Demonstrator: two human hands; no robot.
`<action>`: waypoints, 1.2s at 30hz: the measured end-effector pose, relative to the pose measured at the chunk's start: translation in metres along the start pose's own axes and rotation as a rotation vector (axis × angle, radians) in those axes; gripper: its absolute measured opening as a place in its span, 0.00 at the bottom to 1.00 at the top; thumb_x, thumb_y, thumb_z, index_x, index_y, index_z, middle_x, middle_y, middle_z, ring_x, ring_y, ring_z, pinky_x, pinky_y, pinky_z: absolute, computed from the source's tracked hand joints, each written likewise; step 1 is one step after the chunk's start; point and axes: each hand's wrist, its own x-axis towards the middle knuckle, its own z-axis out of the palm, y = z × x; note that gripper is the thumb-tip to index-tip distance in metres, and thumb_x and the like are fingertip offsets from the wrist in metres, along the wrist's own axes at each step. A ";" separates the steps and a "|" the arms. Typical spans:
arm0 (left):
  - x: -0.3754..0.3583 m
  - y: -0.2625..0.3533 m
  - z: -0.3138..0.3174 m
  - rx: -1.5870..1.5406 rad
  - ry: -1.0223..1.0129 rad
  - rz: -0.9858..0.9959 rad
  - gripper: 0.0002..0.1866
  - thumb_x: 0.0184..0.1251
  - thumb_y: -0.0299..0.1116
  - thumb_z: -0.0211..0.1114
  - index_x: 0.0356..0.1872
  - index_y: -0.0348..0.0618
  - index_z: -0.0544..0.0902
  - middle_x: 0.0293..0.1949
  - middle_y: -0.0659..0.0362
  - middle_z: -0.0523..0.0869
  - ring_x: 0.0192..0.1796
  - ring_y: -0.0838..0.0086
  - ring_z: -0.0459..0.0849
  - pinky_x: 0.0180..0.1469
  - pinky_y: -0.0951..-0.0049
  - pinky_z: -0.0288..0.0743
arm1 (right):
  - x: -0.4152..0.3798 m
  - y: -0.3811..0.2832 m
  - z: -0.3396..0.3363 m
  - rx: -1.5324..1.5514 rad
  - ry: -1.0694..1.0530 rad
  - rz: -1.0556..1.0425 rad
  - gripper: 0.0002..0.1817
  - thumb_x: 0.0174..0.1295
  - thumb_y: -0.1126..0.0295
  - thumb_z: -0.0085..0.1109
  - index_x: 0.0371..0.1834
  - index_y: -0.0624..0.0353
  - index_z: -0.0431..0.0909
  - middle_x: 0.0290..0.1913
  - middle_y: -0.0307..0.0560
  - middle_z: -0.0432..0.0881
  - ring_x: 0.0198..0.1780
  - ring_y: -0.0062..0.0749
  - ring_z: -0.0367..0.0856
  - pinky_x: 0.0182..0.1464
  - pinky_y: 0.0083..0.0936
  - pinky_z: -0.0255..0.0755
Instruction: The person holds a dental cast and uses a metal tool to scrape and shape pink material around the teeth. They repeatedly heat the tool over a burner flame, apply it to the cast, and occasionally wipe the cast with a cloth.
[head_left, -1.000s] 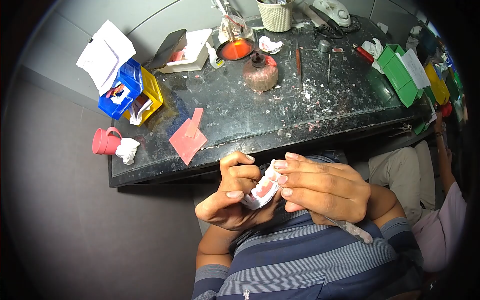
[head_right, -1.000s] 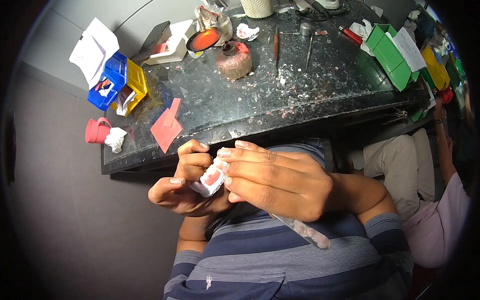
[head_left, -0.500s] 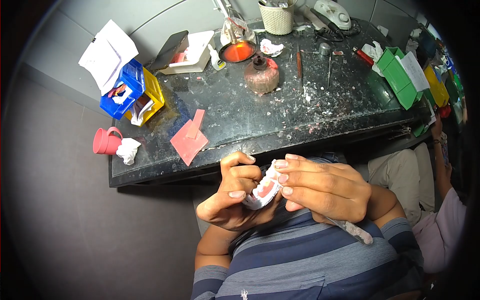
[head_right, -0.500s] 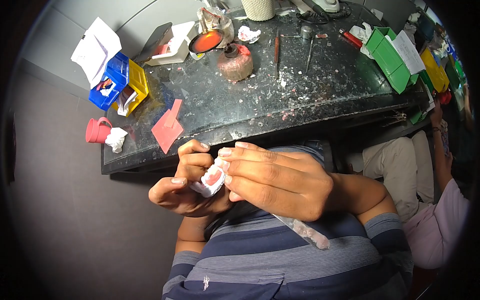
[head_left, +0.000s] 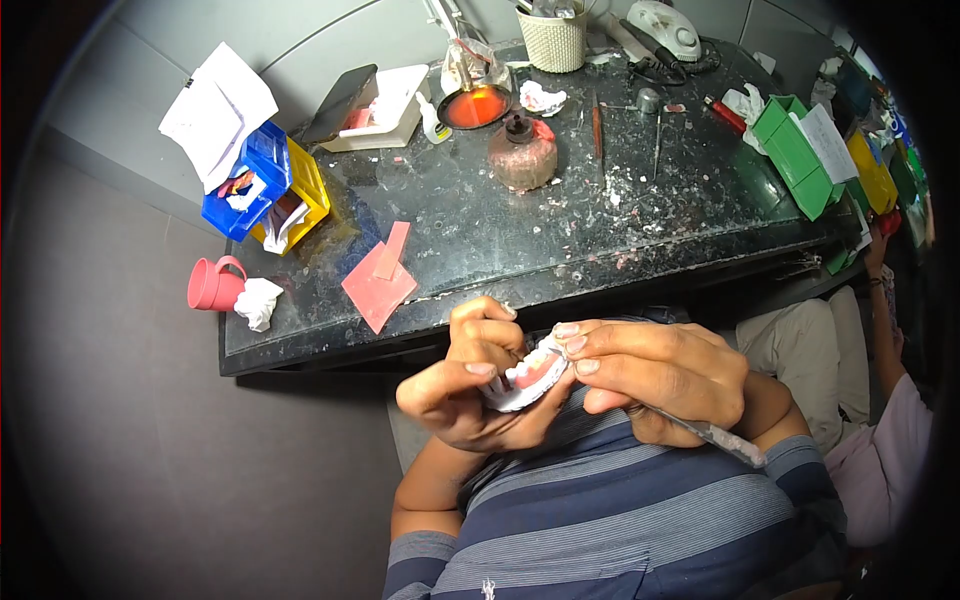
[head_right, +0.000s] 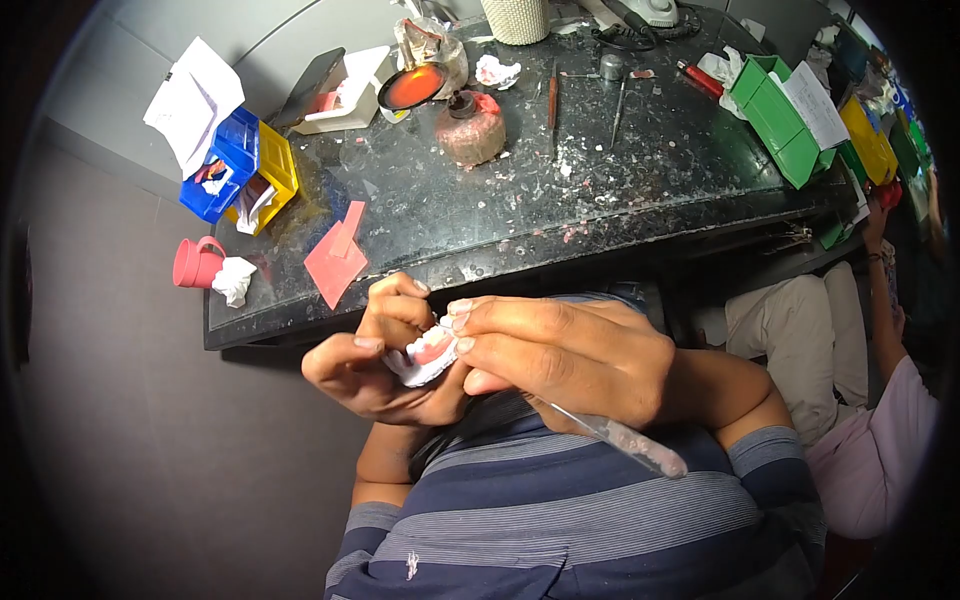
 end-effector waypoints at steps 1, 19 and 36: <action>-0.002 -0.006 0.000 -0.072 0.019 -0.016 0.38 0.52 0.28 0.80 0.53 0.50 0.58 0.26 0.61 0.70 0.29 0.72 0.71 0.42 0.59 0.73 | -0.001 0.000 -0.001 0.001 0.000 0.000 0.14 0.58 0.79 0.68 0.48 0.69 0.81 0.48 0.58 0.85 0.52 0.53 0.88 0.51 0.37 0.87; 0.003 -0.016 0.001 -0.276 0.036 -0.003 0.38 0.37 0.23 0.78 0.52 0.39 0.64 0.28 0.59 0.70 0.27 0.75 0.68 0.33 0.68 0.65 | 0.003 0.005 0.007 0.299 -0.009 0.240 0.07 0.64 0.73 0.68 0.40 0.67 0.85 0.40 0.55 0.88 0.43 0.42 0.90 0.46 0.29 0.83; 0.000 -0.018 0.002 -0.236 0.021 0.000 0.42 0.38 0.25 0.77 0.55 0.41 0.59 0.31 0.57 0.68 0.26 0.76 0.64 0.30 0.73 0.59 | -0.002 0.005 0.011 0.277 -0.018 0.262 0.05 0.64 0.76 0.67 0.38 0.68 0.84 0.39 0.55 0.87 0.42 0.42 0.90 0.43 0.27 0.83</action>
